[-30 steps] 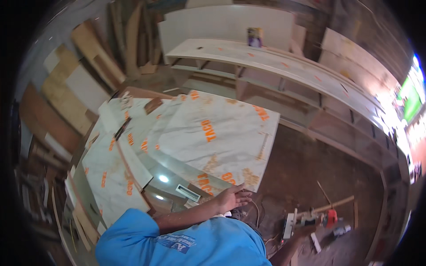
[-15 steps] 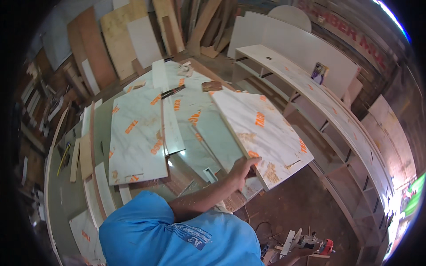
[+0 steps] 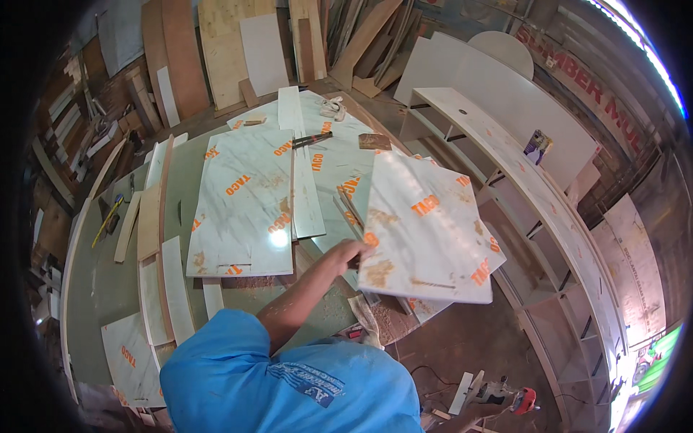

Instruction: The person uses a hand router to trim the edges of several white laminated wood panels. The person moves the panels around on a work surface and guides the router along their curved and straight edges by hand.

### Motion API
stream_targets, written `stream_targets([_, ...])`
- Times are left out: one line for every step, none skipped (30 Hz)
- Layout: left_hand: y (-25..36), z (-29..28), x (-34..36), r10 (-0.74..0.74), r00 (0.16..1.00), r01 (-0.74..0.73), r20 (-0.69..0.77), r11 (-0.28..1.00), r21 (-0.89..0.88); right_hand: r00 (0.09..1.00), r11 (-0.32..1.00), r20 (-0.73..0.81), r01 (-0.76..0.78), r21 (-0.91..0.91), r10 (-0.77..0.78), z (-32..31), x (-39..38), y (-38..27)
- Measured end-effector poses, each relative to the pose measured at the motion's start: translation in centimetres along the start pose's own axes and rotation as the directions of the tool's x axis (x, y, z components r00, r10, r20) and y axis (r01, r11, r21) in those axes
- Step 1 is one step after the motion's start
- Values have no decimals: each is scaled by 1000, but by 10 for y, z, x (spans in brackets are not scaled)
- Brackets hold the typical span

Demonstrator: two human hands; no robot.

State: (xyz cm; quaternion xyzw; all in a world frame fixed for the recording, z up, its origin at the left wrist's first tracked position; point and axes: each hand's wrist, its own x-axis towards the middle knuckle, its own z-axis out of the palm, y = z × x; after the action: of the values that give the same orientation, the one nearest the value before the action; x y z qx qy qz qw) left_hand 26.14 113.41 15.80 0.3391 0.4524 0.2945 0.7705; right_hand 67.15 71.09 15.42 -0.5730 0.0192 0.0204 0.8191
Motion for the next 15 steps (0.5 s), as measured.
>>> stream_targets([-12, -22, -1, -42, 999, 41, 14, 999, 2, 1000, 1000, -4, -4, 10, 4, -2, -4, 0])
stream_targets([-27, -45, -5, -46, 999, 45, 16, 999, 7, 1000, 1000, -5, -11, 16, 11, -2, -9, 0])
stream_targets([-44, -67, -11, -53, 998, 53, -33, 998, -26, 1000, 1000, -12, -22, 22, 23, 0, -15, 2])
stream_targets([-48, -71, -14, -63, 996, 61, -55, 997, -47, 1000, 999, -15, -27, 27, 27, -2, -18, 0])
stream_targets([-48, -68, -21, -76, 995, 71, -72, 995, -66, 999, 999, -22, -25, 25, 25, -5, -19, -3])
stream_targets([-47, -57, -22, 9, 974, -19, -224, 999, -41, 999, 999, -27, -24, 24, 24, -8, -22, -4])
stream_targets([-46, -57, -27, 48, 950, -59, -308, 998, -28, 999, 999, -25, -31, 21, 31, -7, -25, -5])
stream_targets([-45, -58, -31, 86, 917, -96, -389, 995, -8, 999, 999, -25, -37, 20, 37, -8, -28, -6])
stream_targets([-46, -64, -31, 154, 862, -59, -482, 977, 206, 999, 999, -21, -45, 18, 46, -8, -31, -6])
stream_targets([-46, -71, -28, 246, 801, -2, -546, 913, 408, 999, 999, -20, -49, 22, 50, -7, -36, -5])
stream_targets([-48, -78, -28, 244, 799, -1, -550, 914, 405, 998, 998, -20, -54, 24, 54, -7, -39, -5])
stream_targets([-52, -87, -31, 220, 799, -22, -560, 941, 339, 998, 998, -16, -60, 28, 60, -6, -42, -6])
stream_targets([-53, -96, -36, 205, 802, -28, -562, 951, 306, 998, 997, -17, -64, 31, 64, -6, -44, -6])
stream_targets([-53, -103, -41, 190, 805, -34, -562, 961, 276, 998, 997, -19, -66, 30, 66, -7, -47, -6])
stream_targets([-52, -114, -50, 257, 760, -89, -597, 951, 296, 997, 997, -17, -71, 34, 71, -8, -49, -7])
